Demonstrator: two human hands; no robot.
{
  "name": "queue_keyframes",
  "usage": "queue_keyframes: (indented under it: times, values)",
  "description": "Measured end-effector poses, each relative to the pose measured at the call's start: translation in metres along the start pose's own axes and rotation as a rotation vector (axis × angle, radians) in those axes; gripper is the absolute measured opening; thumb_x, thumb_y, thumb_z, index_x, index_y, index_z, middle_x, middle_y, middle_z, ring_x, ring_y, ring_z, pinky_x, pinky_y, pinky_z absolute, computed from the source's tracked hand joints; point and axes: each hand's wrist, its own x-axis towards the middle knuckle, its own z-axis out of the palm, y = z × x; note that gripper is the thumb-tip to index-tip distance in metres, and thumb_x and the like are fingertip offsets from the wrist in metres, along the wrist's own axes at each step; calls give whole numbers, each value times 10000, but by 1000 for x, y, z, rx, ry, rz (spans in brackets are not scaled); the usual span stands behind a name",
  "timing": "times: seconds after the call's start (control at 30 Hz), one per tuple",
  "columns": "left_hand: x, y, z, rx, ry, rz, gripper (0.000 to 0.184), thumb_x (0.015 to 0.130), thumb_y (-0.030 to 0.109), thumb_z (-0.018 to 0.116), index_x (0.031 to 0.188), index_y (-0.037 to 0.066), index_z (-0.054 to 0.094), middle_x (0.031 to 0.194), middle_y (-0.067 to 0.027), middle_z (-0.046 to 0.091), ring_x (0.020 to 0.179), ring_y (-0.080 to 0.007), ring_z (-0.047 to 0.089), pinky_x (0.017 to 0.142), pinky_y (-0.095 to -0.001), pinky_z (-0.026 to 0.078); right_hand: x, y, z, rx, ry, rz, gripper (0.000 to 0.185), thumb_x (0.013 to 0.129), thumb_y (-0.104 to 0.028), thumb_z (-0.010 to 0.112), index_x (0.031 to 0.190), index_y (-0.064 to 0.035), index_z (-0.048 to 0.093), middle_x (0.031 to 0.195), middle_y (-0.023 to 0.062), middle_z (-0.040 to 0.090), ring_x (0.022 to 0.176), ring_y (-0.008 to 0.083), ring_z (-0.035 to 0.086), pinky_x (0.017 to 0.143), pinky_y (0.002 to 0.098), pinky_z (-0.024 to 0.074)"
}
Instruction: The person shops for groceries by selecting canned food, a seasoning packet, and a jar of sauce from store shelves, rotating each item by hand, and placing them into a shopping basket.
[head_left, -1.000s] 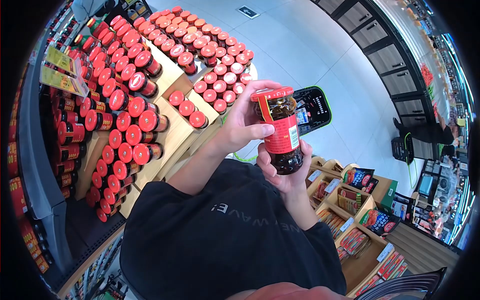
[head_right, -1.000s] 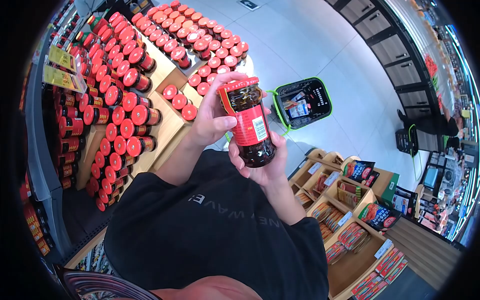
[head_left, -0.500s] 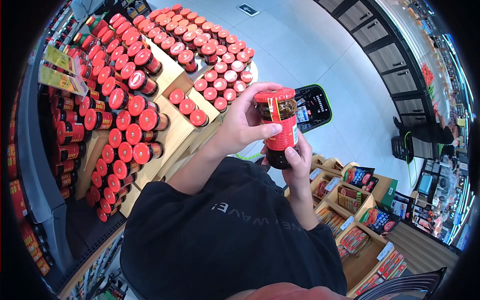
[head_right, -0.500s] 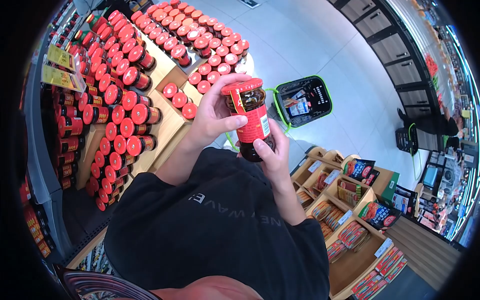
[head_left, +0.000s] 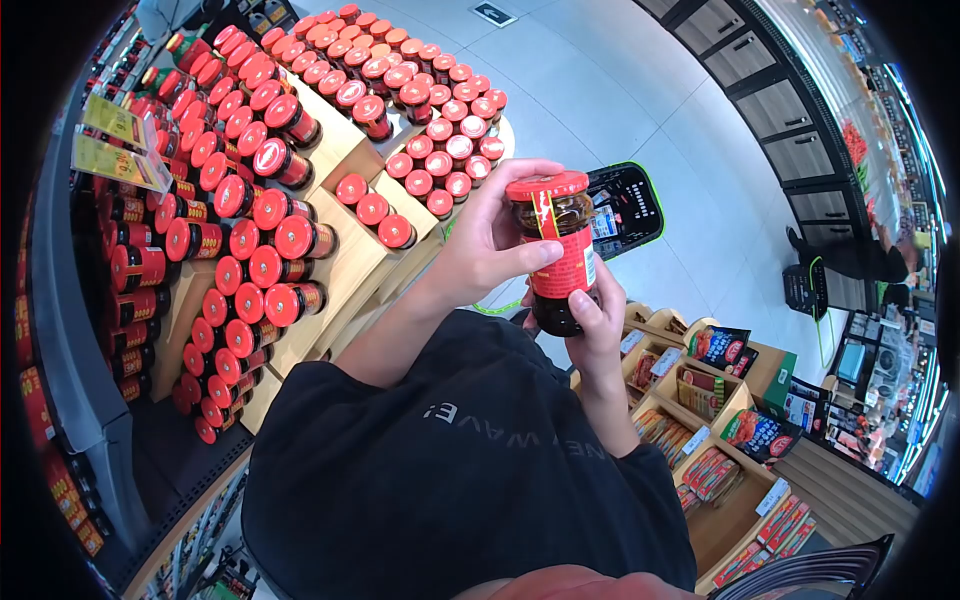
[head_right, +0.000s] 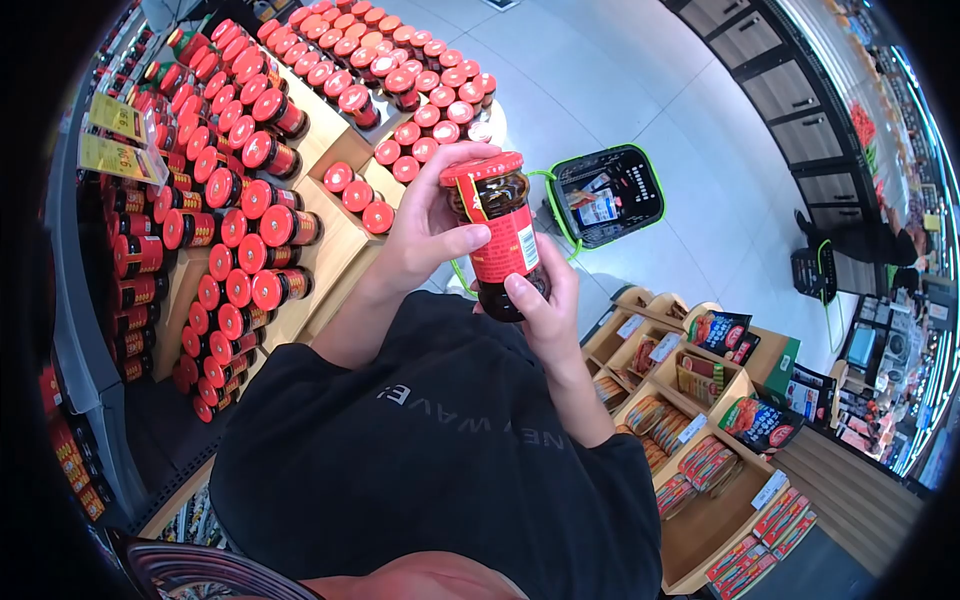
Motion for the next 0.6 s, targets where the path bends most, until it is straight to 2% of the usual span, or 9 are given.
queue_keyframes:
  times: [0.2, 0.47, 0.53, 0.6]
  values:
    - [-3, -6, -2, 56, 63, 8, 656, 794, 139, 752, 1314, -18, 385, 1248, -148, 534, 1137, -190, 553, 990, -355, 455, -2, 1, 1, -31, 8, 22, 665, 827, -399, 644, 1231, 88, 442, 949, 183, 623, 762, 229, 676, 574, 331, 588]
    - [-5, -3, -1, 64, 42, -8, 653, 799, 145, 749, 1314, -27, 385, 1249, -143, 535, 1143, -191, 551, 991, -355, 454, -5, -5, 4, 11, 1, 38, 652, 834, -399, 609, 1230, 91, 439, 934, 186, 618, 753, 231, 672, 550, 329, 582]
    - [-5, -2, 0, 60, 46, -8, 650, 801, 141, 747, 1315, -26, 385, 1249, -142, 535, 1142, -190, 551, 994, -355, 452, -5, -5, 1, 100, -52, 36, 577, 857, -317, 629, 1240, 77, 452, 936, 164, 630, 737, 204, 670, 566, 311, 577]
    - [-5, 0, 1, 47, 30, -21, 655, 805, 131, 743, 1324, -28, 376, 1253, -141, 532, 1145, -189, 549, 999, -356, 447, -5, -7, 2, 52, -37, 45, 619, 843, -364, 613, 1235, 84, 445, 925, 176, 621, 739, 216, 667, 553, 318, 577]
